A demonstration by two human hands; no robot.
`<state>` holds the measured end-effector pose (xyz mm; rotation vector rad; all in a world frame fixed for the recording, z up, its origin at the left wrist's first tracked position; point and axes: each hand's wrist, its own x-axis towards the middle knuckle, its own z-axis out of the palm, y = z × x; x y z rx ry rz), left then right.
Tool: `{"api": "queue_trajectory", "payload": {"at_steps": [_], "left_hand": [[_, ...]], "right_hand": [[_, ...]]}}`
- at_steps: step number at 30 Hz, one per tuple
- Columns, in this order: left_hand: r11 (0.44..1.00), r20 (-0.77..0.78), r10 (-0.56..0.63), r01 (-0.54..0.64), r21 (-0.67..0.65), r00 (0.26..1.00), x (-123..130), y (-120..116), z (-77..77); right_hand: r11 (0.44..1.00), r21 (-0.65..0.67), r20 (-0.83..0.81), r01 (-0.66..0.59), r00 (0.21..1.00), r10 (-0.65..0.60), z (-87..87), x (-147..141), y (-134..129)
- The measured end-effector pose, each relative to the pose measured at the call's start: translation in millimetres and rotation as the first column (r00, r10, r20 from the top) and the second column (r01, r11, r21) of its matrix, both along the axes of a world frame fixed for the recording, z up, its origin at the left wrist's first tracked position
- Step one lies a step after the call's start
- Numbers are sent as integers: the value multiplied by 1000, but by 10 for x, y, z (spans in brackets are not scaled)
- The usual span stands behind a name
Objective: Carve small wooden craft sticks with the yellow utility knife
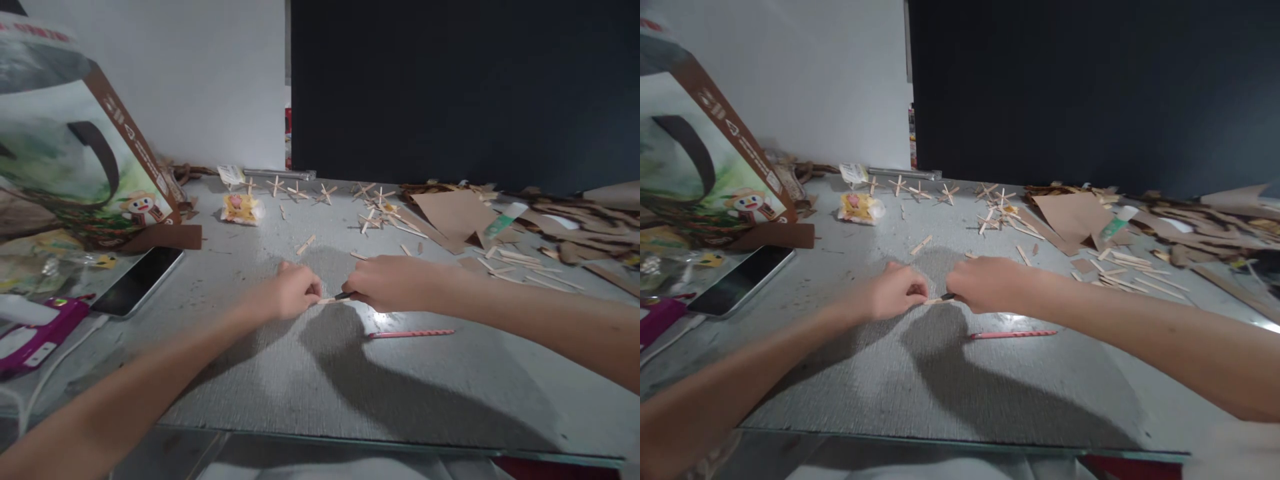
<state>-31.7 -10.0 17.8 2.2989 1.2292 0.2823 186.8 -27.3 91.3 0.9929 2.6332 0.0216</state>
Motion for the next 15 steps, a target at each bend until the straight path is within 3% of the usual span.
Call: {"api": "queue_trajectory", "payload": {"at_steps": [2,5,11,15], "left_hand": [[999,-23,36,-35,16,999,9,-23,-15],[999,-6,52,-52,4,999,27,-48,-16],[988,29,84,-79,-133,996,93,-120,0],[974,100,60,-36,-222,993,199,-249,-55]], "right_hand": [[999,-25,91,28,995,-26,22,-20,1],[999,-32,104,30,994,-26,41,-32,13],[998,32,125,-61,991,56,36,-25,35],[995,55,160,-84,984,74,39,-49,43]]}}
